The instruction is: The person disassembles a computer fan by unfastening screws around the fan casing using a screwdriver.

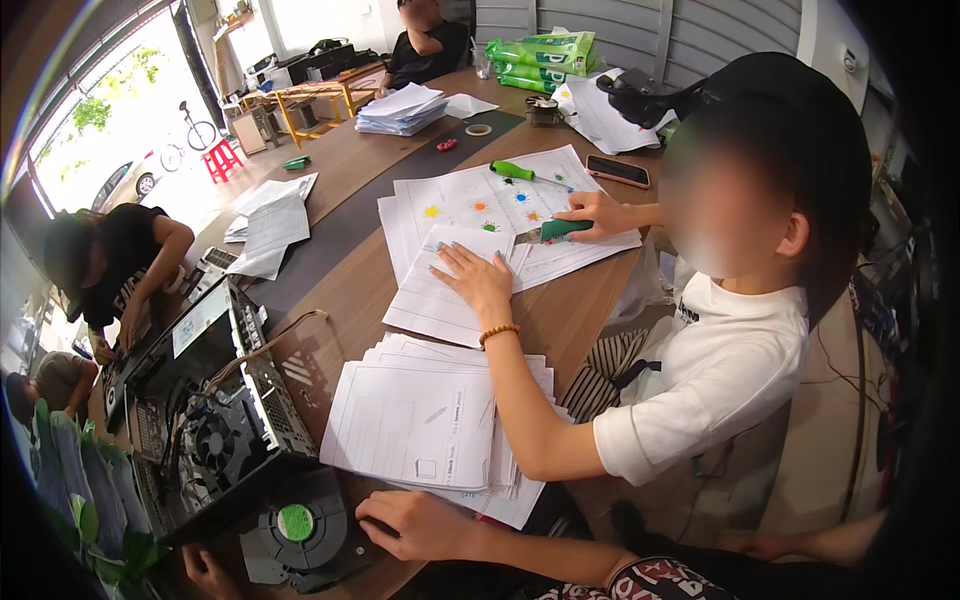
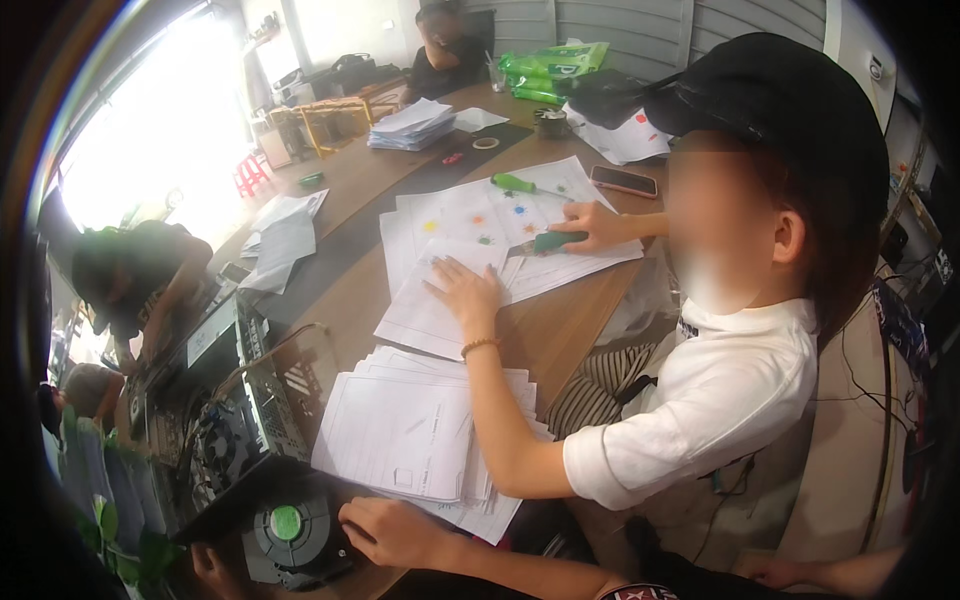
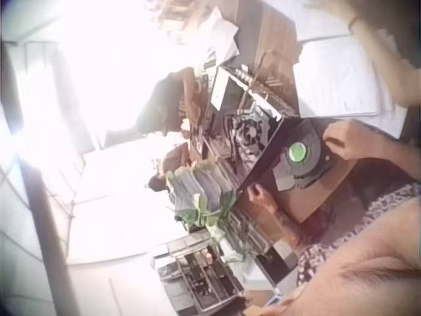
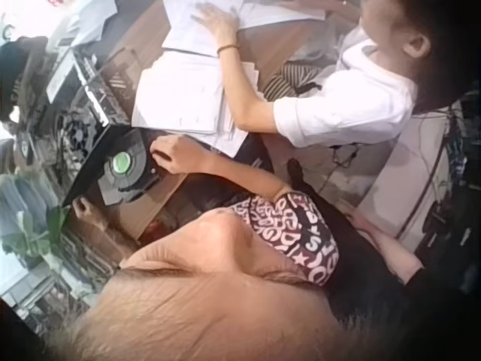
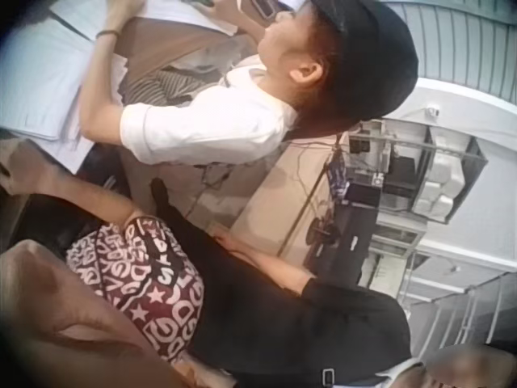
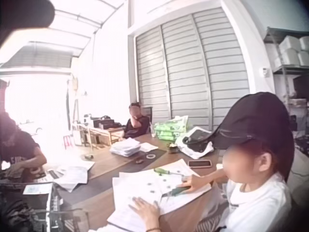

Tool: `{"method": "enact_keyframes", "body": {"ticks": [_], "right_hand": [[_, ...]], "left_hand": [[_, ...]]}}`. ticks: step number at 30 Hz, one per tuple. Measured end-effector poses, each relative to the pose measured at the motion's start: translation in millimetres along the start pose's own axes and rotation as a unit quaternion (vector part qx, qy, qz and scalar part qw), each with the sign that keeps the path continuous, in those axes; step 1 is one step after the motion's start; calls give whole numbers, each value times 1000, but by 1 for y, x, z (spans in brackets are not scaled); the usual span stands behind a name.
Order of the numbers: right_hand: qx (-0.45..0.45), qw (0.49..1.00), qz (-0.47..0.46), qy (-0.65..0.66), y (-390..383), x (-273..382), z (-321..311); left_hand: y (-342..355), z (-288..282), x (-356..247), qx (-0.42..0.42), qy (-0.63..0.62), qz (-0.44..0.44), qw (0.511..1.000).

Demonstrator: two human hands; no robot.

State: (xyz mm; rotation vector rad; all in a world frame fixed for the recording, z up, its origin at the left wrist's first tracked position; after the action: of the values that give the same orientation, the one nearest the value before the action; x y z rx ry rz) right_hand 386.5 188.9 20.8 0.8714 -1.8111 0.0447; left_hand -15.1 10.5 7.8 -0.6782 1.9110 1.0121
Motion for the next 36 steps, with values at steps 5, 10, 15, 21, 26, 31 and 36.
{"method": "enact_keyframes", "body": {"ticks": [5, 10, 15, 21, 26, 31, 36], "right_hand": [[3, 999, -18, 39, 8, 6, 4], [9, 999, -23, 27, -2, -1, -6], [-15, 1000, 5, 8, -1, -2, -4], [-23, 1000, -11, -17, 0, 4, -10], [-14, 999, -20, -36, 4, -2, -4], [42, 998, 22, -27, 3, 4, -5], [-10, 999, -25, -17, 5, 4, -4]], "left_hand": [[8, 5, -35, 97, 124, 28, 987], [-10, 16, -35, 99, 107, 20, 989], [-4, 29, -46, 100, 103, 52, 988], [-26, 46, -97, 153, 148, 38, 976], [5, 41, -9, 218, 194, 62, 955], [-8, 51, -30, 119, 53, 31, 991], [9, 42, 12, 107, 16, 21, 994]]}}
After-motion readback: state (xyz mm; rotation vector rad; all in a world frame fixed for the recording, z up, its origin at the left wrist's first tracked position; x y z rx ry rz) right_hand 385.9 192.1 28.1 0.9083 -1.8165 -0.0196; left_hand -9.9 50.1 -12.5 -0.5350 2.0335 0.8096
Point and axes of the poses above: each hand's wrist, its own y-axis towards the middle knuckle, its own z-axis out of the palm, x = y × z, the point moved 2 cm from there along y, towards the middle knuckle, and after that the axes turned 9 degrees about -y, right-handed, at the moved point
